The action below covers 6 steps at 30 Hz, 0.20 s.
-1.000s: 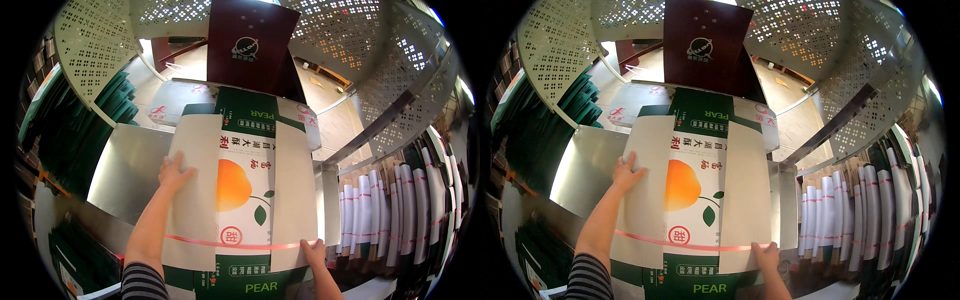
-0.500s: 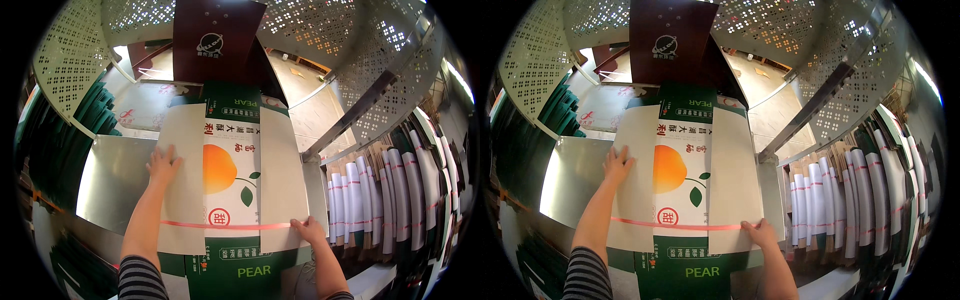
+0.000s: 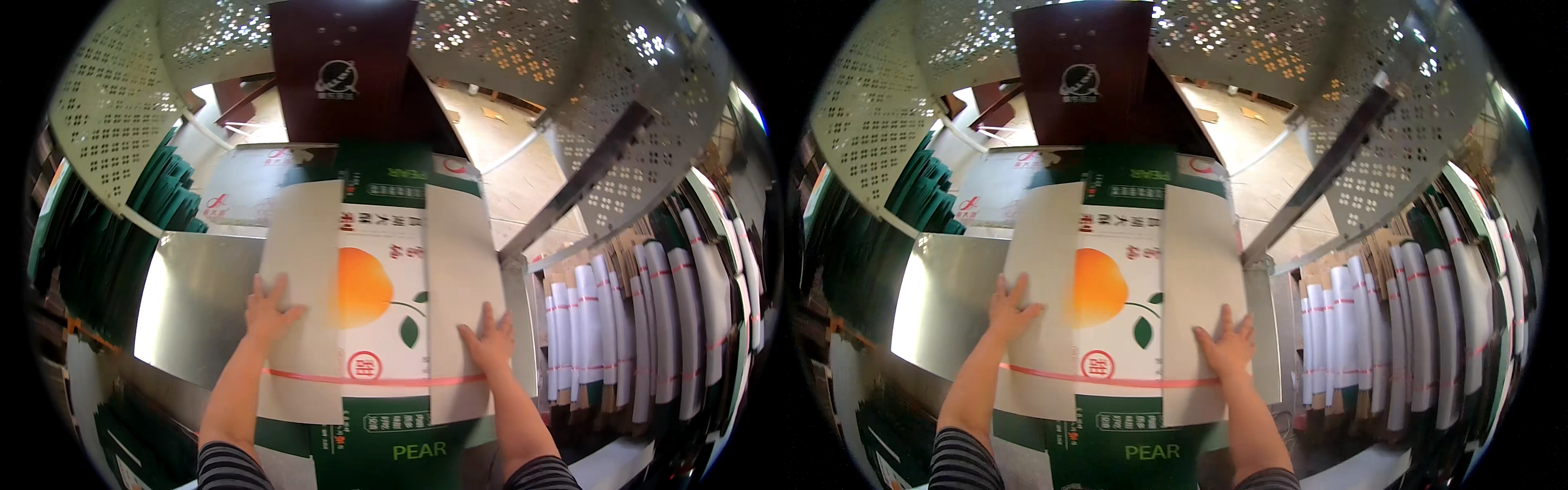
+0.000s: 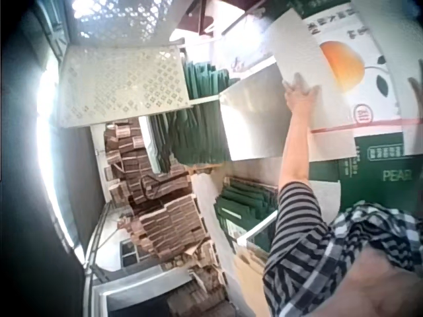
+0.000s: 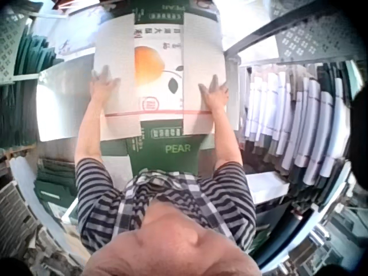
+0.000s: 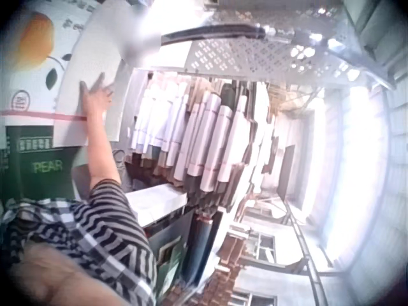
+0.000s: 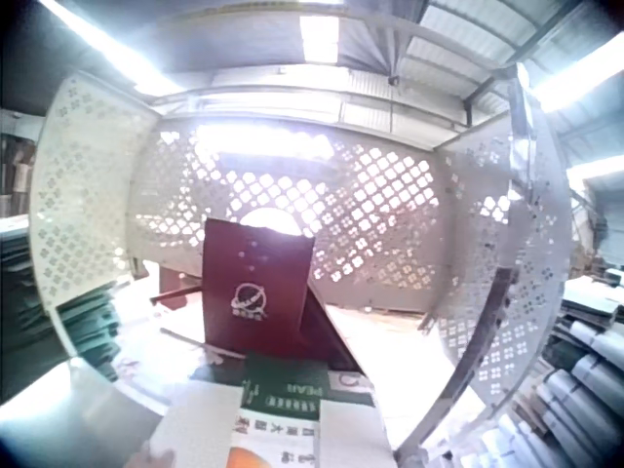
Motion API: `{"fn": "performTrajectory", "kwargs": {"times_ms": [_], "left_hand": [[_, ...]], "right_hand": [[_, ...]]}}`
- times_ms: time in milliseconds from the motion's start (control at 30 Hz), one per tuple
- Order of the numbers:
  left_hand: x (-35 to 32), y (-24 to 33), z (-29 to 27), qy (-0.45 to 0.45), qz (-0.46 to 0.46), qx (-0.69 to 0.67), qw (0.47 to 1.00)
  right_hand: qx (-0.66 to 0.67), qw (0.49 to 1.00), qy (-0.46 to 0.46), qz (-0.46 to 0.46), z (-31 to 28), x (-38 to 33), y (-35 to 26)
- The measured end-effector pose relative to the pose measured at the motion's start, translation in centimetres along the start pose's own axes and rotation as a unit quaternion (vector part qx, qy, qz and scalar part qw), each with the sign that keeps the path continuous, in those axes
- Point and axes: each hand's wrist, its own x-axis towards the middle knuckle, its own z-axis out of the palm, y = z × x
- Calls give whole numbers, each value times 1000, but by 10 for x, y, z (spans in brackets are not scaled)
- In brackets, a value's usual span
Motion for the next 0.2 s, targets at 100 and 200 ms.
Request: {"fn": "performTrajectory", "kwargs": {"times_ms": [100,200], "left_hand": [[-7,17,15,24,24,44,998],[-7,17,22,23,43,98,994]], "right_hand": [[-22,1000,12,-12,1,2,24],[-26,998,20,-58,8,10,27]]}}
